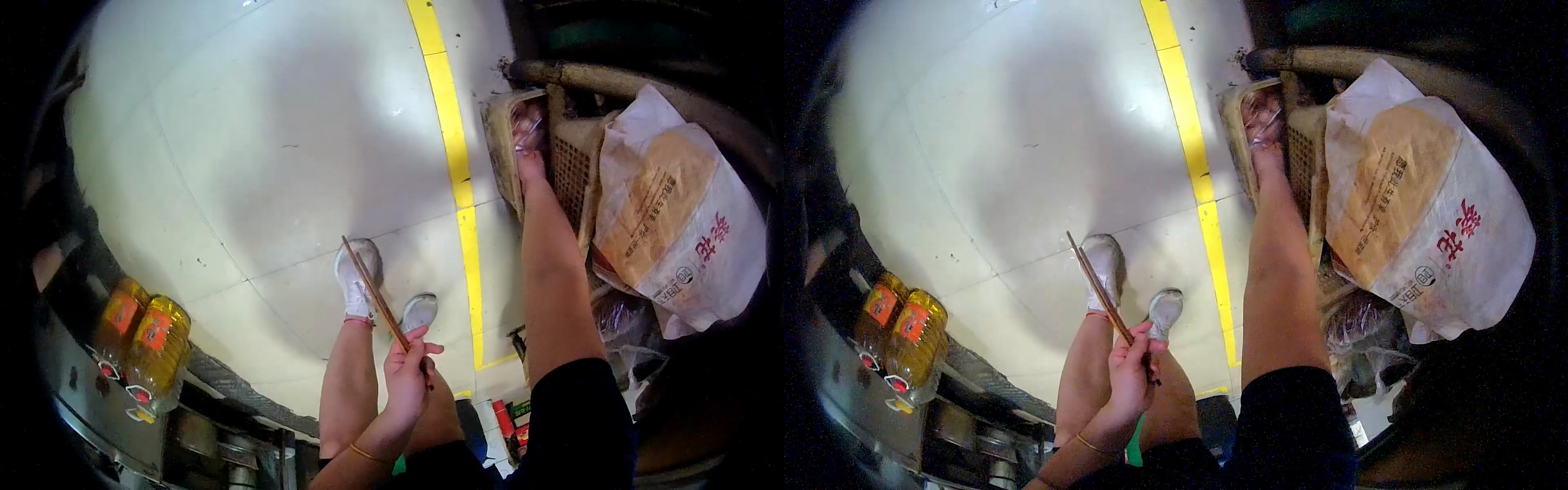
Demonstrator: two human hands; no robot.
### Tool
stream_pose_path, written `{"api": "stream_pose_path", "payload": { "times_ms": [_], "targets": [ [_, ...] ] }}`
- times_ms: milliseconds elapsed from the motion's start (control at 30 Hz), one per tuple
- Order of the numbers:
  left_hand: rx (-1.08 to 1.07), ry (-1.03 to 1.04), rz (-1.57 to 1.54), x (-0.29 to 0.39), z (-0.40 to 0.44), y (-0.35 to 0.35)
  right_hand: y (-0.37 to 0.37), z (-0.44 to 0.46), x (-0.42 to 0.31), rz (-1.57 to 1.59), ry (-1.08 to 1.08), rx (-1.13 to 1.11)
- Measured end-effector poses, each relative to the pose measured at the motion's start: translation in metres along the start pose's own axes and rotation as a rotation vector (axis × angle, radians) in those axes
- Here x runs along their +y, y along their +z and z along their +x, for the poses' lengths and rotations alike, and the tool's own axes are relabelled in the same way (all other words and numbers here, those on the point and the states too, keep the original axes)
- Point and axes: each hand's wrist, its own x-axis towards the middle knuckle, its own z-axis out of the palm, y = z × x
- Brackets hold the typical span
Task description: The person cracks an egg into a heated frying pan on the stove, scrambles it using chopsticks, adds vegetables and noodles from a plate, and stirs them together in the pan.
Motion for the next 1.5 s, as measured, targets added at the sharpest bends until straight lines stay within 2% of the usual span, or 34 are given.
{"api": "stream_pose_path", "payload": {
  "times_ms": [167,267,300,333,467,567,600,700,733,800,867,900,967,1000,1067,1100,1133,1167,1200,1300,1367,1433,1500],
  "targets": [
    [-0.012,0.06,-0.03,-0.006,0.003,0.003,-0.028,-0.035,-0.034,-0.112,0.094,-0.162],
    [-0.038,0.042,-0.044,-0.003,0.002,0.003,-0.05,-0.061,-0.065,-0.4,0.148,-0.083],
    [-0.049,0.029,-0.06,-0.001,0.0,0.004,-0.059,-0.081,-0.099,-0.52,0.171,-0.029],
    [-0.07,0.057,-0.08,0.003,-0.003,0.006,-0.071,-0.11,-0.131,-0.287,0.313,0.059],
    [-0.114,0.143,-0.162,0.018,-0.004,0.001,-0.071,-0.147,-0.147,-0.031,0.135,0.339],
    [-0.127,0.129,-0.236,0.024,0.0,-0.008,-0.077,-0.171,-0.167,-0.115,0.102,0.34],
    [-0.129,0.117,-0.264,0.026,0.0,-0.013,-0.077,-0.185,-0.172,-0.184,-0.01,0.356],
    [-0.23,0.125,-0.472,0.03,0.005,-0.031,-0.073,-0.225,-0.181,-0.128,-0.278,0.385],
    [-0.27,0.141,-0.543,0.037,0.003,-0.037,-0.077,-0.249,-0.191,0.103,-0.363,0.325],
    [-0.139,0.175,-0.682,0.061,-0.013,-0.05,-0.096,-0.315,-0.202,0.523,-0.253,-0.05],
    [-0.058,0.175,-0.912,0.065,-0.027,-0.078,-0.138,-0.413,-0.241,0.56,-0.219,-0.326],
    [-0.147,0.199,-1.024,0.061,-0.046,-0.092,-0.157,-0.461,-0.257,0.552,-0.219,-0.388],
    [-0.358,0.251,-1.23,0.045,-0.093,-0.109,-0.185,-0.533,-0.289,0.514,-0.324,-0.356],
    [-0.21,0.512,-0.558,0.066,-0.169,-0.114,-0.192,-0.56,-0.306,0.604,-0.268,-0.342],
    [-0.132,0.657,-0.436,0.034,-0.239,-0.119,-0.204,-0.61,-0.333,0.736,-0.135,-0.39],
    [-0.193,0.665,-0.743,0.017,-0.25,-0.137,-0.215,-0.632,-0.344,0.772,-0.074,-0.447],
    [-0.261,0.676,-1.046,0.0,-0.261,-0.155,-0.227,-0.664,-0.354,0.853,-0.101,-0.519],
    [-0.186,0.749,-1.131,-0.003,-0.295,-0.19,-0.24,-0.695,-0.36,0.919,-0.12,-0.599],
    [-0.164,0.81,-1.2,-0.013,-0.318,-0.227,-0.254,-0.72,-0.359,0.85,-0.17,-0.736],
    [0.196,0.867,-0.93,-0.065,-0.422,-0.342,-0.293,-0.81,-0.362,0.58,-0.237,-1.087],
    [0.233,0.918,-1.024,-0.124,-0.461,-0.397,-0.314,-0.85,-0.347,0.503,-0.181,-1.418],
    [0.334,0.822,-1.078,-0.184,-0.518,-0.451,-0.313,-0.888,-0.334,0.303,-0.115,-1.646],
    [0.407,0.835,-1.157,-0.228,-0.563,-0.504,-0.31,-0.956,-0.336,0.131,-0.294,-1.824]
  ]
}}
